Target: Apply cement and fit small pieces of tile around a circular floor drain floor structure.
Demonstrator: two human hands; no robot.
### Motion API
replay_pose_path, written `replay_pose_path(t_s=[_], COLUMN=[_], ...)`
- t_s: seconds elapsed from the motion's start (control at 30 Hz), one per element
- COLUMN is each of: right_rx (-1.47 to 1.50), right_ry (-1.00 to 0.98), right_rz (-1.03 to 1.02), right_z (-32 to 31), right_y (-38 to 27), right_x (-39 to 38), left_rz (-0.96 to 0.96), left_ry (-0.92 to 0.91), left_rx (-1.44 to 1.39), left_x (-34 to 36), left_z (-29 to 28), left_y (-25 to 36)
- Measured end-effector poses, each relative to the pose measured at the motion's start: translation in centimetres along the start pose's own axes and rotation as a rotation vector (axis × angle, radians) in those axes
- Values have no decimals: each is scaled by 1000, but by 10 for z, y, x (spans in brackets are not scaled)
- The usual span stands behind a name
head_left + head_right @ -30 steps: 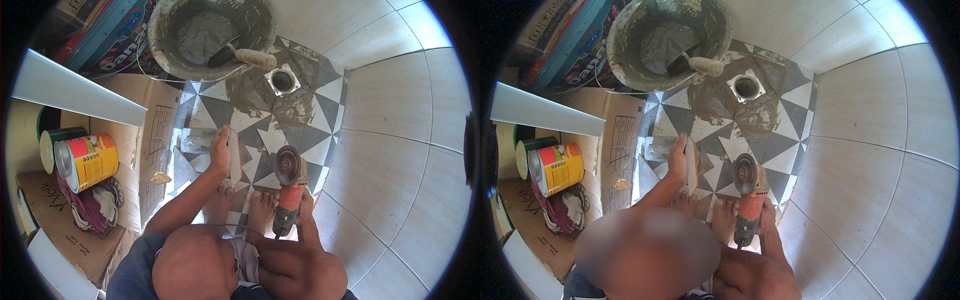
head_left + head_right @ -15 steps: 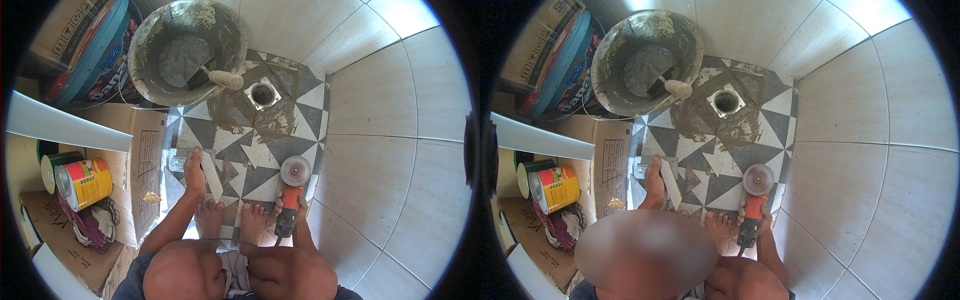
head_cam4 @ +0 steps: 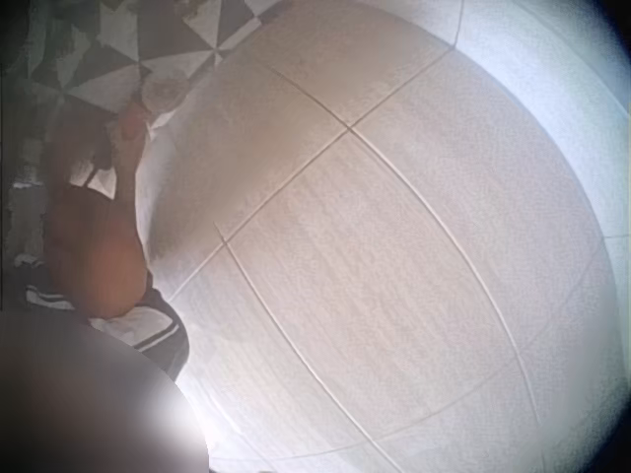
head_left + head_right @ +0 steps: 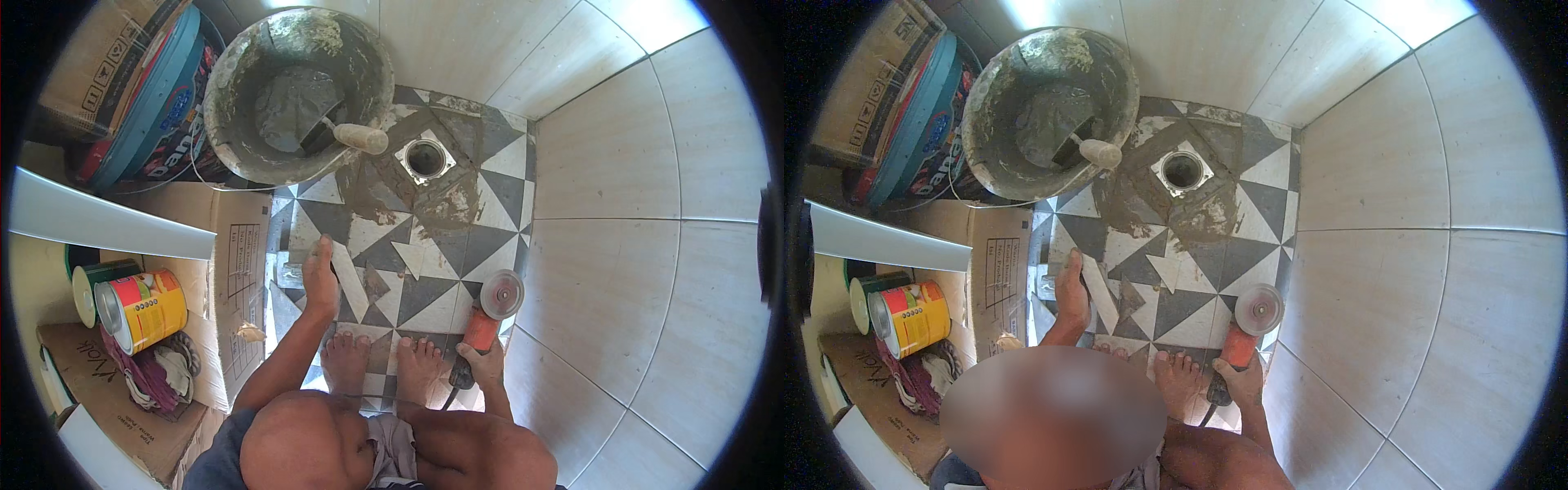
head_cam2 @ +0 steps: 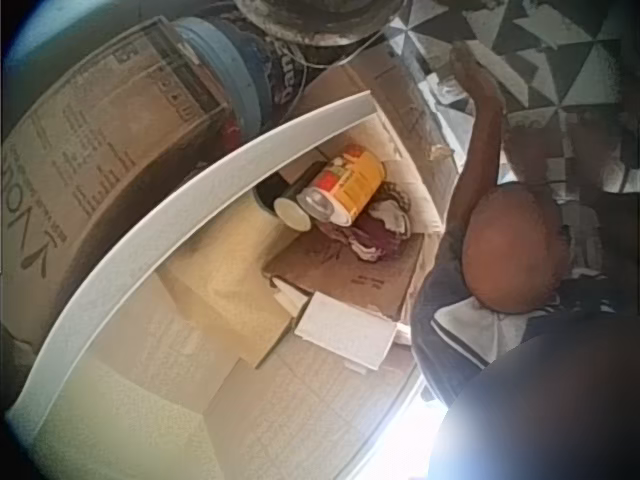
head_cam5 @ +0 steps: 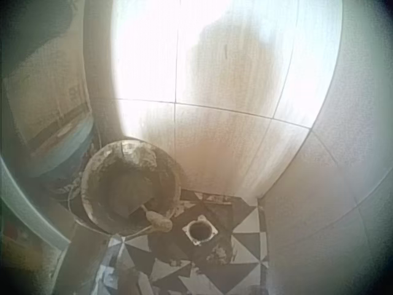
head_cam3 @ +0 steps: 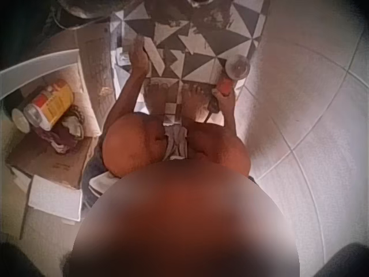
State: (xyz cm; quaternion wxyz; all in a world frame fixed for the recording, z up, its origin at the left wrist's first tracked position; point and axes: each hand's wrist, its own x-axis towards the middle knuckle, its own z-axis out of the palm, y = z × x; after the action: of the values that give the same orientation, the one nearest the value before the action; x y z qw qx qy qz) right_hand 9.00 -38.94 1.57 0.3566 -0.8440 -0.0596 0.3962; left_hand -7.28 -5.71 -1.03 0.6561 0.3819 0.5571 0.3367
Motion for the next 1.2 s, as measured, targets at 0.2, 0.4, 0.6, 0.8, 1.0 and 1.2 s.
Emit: replay_pose_path(t_s=[0.2,0.4,0.6,0.8,1.0,1.2], right_rx=[-281,-399,-493,-729,-402,-977], right_ry=[123,138,45,-241,-336,186], right_rz=[-155,-176,-185,57,-550,-1491], right_z=[-3,1,-4,-34,-30,78], right_y=[5,7,-28,-58,-244,-403], right_x=[4,13,18,9,-10,51], left_rz=[-46,-110,-125,-88,-82,-357], left_ry=[-17,-28,-34,-57,-53,-119], left_rx=[24,-39,-47,-134,-219,-599], left_x=[11,16,10,1,-14,-18], left_z=[5,-4,-3,1,4,7], left_y=[-4,-7,0,36,71,83])
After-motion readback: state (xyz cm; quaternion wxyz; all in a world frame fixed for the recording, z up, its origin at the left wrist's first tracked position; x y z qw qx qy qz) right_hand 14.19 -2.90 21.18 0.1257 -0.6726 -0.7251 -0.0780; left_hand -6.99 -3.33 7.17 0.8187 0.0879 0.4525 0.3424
